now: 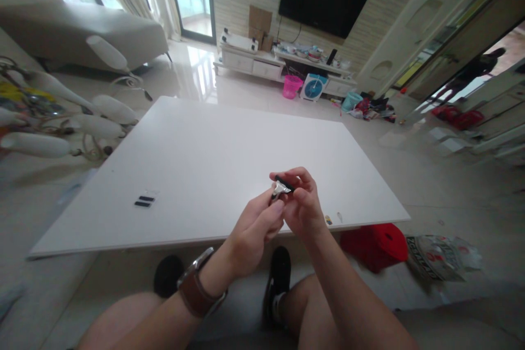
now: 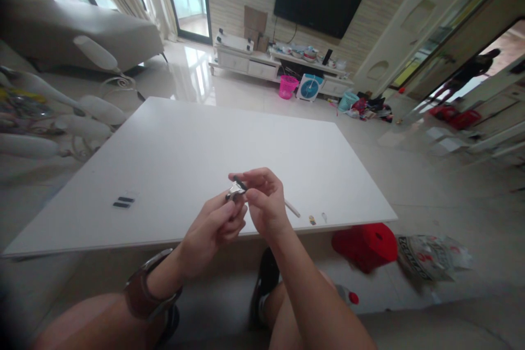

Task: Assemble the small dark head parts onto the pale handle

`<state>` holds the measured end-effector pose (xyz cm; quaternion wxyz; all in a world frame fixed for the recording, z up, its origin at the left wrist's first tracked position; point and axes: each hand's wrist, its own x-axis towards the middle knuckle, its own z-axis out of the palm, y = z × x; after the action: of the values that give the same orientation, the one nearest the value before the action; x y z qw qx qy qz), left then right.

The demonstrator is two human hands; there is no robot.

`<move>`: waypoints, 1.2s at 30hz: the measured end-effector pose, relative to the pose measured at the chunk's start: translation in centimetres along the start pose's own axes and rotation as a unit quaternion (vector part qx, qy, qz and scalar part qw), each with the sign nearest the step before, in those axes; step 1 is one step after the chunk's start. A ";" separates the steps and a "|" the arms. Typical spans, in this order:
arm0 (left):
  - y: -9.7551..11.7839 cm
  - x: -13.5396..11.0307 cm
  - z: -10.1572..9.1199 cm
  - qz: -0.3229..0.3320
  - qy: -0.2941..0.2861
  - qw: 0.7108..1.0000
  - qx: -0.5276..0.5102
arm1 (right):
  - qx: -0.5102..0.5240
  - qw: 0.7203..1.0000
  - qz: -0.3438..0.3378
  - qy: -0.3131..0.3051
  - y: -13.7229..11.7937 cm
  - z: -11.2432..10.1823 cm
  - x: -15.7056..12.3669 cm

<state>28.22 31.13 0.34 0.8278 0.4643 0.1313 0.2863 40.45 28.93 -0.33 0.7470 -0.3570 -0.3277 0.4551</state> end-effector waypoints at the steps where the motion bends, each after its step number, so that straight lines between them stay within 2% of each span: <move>1: 0.0 0.0 0.0 -0.001 -0.002 1.000 -0.008 | 0.007 1.000 0.004 0.003 0.0 0.0 0.0; 10: 0.2 0.2 0.2 -0.010 0.014 1.000 -0.018 | 0.000 0.999 -0.009 0.050 0.0 0.1 0.4; 14: 0.1 0.3 -0.3 -0.009 -0.011 0.998 -0.064 | -0.012 0.998 -0.032 0.060 -0.1 -0.2 0.7; 19: 0.0 1.2 -2.1 -0.075 -0.078 0.972 -0.208 | -0.038 0.999 -0.016 -0.015 0.7 0.1 0.5; 24: -0.4 2.4 -4.5 -0.155 -0.126 0.937 -0.286 | -0.064 0.997 -0.017 -0.028 2.0 0.6 0.4; 30: -1.2 3.5 -6.5 -0.213 -0.160 0.914 -0.307 | -0.158 0.985 -0.065 -0.017 2.7 0.9 0.2; 36: -1.4 4.0 -6.7 -0.244 -0.149 0.906 -0.312 | -0.221 0.971 -0.087 -0.005 2.6 0.9 0.1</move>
<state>28.71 37.56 -4.24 0.9843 0.1728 0.0196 0.0291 38.61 30.11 -1.97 0.6849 -0.4809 -0.4535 0.3065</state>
